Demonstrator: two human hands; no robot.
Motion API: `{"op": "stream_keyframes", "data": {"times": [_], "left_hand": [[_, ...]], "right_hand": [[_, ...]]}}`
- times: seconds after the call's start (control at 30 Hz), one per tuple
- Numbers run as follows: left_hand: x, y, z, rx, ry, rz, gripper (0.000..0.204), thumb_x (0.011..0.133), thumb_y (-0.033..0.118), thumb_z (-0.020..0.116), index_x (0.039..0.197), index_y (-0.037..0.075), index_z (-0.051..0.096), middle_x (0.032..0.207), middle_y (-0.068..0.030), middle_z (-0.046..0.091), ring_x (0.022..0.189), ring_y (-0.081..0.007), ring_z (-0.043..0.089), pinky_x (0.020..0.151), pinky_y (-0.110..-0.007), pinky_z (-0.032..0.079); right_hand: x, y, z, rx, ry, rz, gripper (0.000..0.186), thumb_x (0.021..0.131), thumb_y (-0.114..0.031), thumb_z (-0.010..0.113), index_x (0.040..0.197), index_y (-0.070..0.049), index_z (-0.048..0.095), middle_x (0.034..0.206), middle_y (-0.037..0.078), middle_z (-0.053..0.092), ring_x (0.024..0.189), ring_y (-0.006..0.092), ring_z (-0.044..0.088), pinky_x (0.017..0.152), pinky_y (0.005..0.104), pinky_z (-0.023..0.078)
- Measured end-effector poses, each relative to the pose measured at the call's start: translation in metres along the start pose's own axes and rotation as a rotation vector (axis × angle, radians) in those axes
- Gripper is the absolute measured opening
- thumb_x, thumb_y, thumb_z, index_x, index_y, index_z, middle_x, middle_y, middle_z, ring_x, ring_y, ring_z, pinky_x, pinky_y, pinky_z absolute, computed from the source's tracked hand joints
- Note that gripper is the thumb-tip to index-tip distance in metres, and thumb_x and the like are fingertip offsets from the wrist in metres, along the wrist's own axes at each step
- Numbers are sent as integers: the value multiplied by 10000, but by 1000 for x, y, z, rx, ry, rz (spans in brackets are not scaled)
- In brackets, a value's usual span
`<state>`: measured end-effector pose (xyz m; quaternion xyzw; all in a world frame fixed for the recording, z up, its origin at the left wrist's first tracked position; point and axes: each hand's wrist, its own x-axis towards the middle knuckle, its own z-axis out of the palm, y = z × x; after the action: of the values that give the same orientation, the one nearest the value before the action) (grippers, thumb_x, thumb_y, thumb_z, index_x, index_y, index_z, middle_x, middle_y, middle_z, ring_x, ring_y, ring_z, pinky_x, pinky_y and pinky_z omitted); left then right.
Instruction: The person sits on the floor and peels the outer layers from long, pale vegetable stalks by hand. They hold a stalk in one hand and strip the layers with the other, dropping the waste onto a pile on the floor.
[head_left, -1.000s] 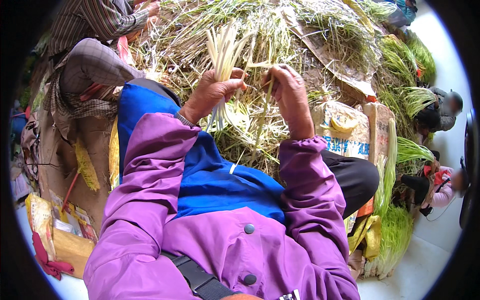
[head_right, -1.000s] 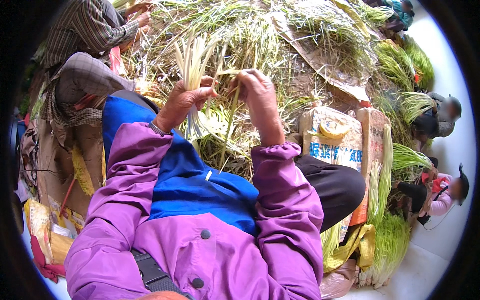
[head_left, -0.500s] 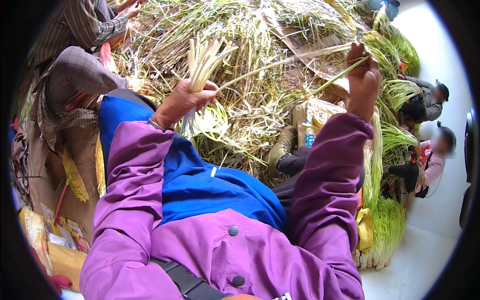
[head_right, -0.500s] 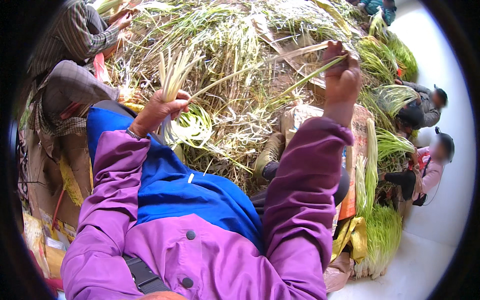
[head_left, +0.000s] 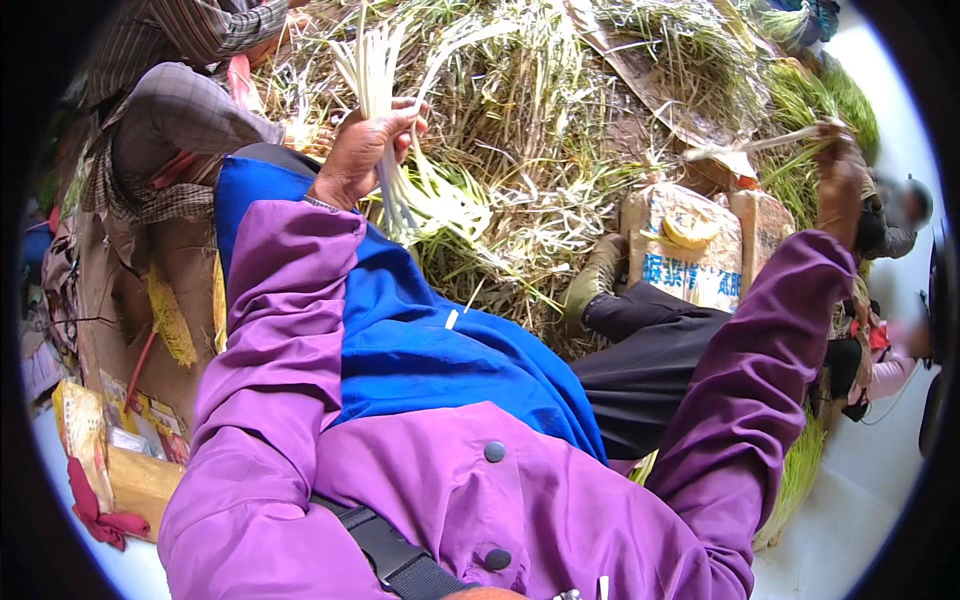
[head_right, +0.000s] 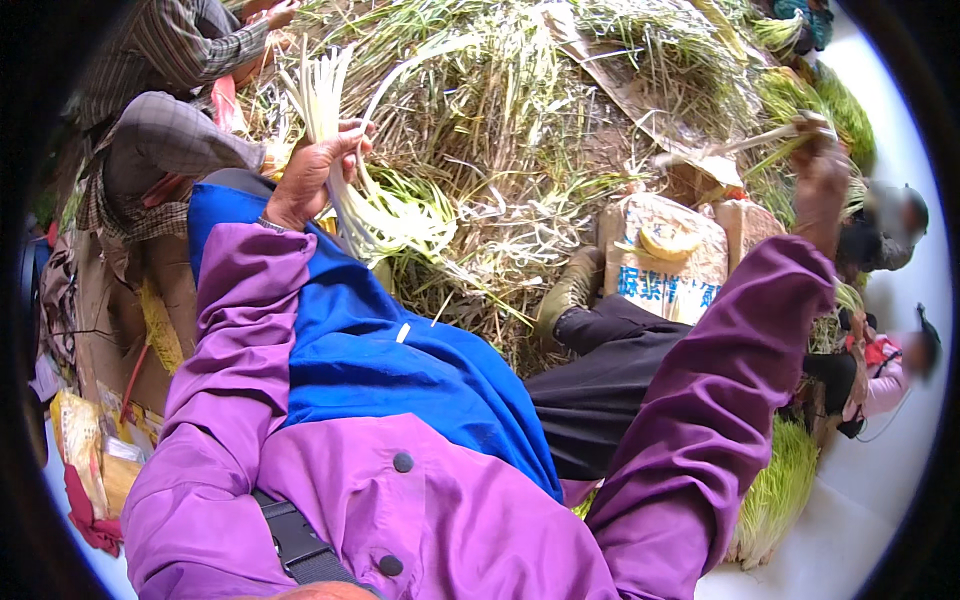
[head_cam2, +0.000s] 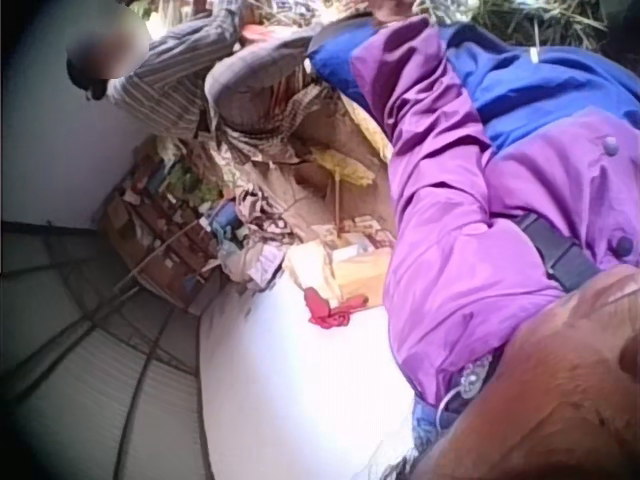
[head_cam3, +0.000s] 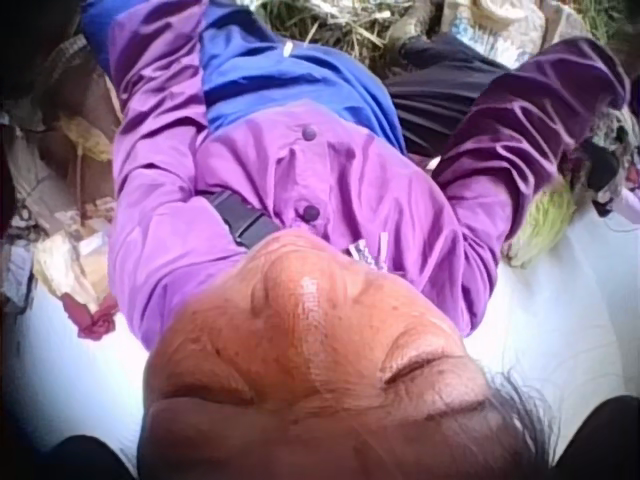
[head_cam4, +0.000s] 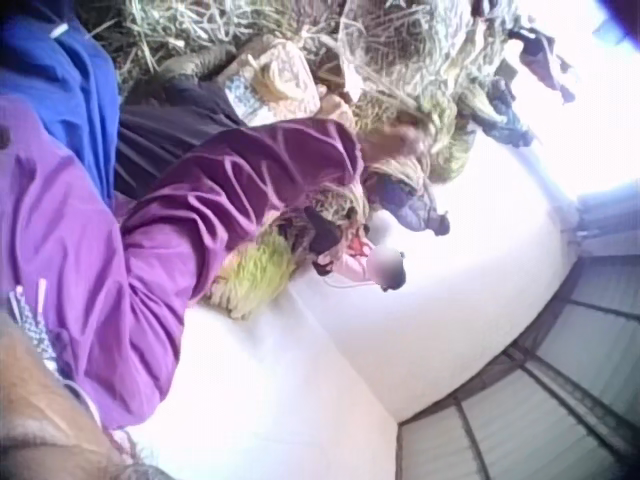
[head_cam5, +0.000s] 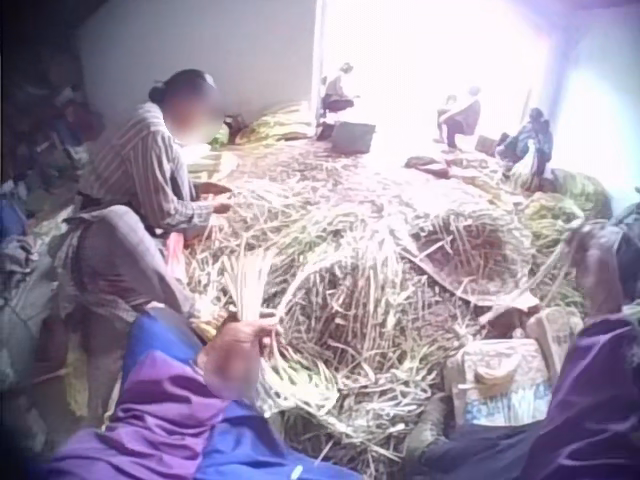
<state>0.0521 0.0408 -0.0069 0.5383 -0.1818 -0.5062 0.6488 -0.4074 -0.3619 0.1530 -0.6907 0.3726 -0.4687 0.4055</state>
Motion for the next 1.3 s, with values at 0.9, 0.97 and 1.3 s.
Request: {"op": "stream_keyframes", "data": {"times": [0.9,0.97,1.3], "left_hand": [[-4,60,-30,-470,-27,240,315,902,271,573,1116,40,553,1014,-113,651,933,-218,630,783,-351,502],[-10,71,-34,-411,35,286,330,912,273,558,1133,29,535,967,-81,644,891,-194,623,783,-353,494],[-10,63,-2,-259,-226,205,389,940,204,508,1191,-86,443,530,39,350,460,-64,372,502,-232,392]], "right_hand": [[-260,12,341,184,-1533,539,266,923,-276,543,854,-36,636,679,-38,548,656,61,471,604,237,400],[-269,29,342,165,-1546,547,274,911,-285,561,907,-25,647,703,-34,562,668,67,483,609,237,407],[-201,165,326,-182,-687,761,283,863,-169,565,1098,-20,612,947,121,657,802,196,620,744,324,520]]}}
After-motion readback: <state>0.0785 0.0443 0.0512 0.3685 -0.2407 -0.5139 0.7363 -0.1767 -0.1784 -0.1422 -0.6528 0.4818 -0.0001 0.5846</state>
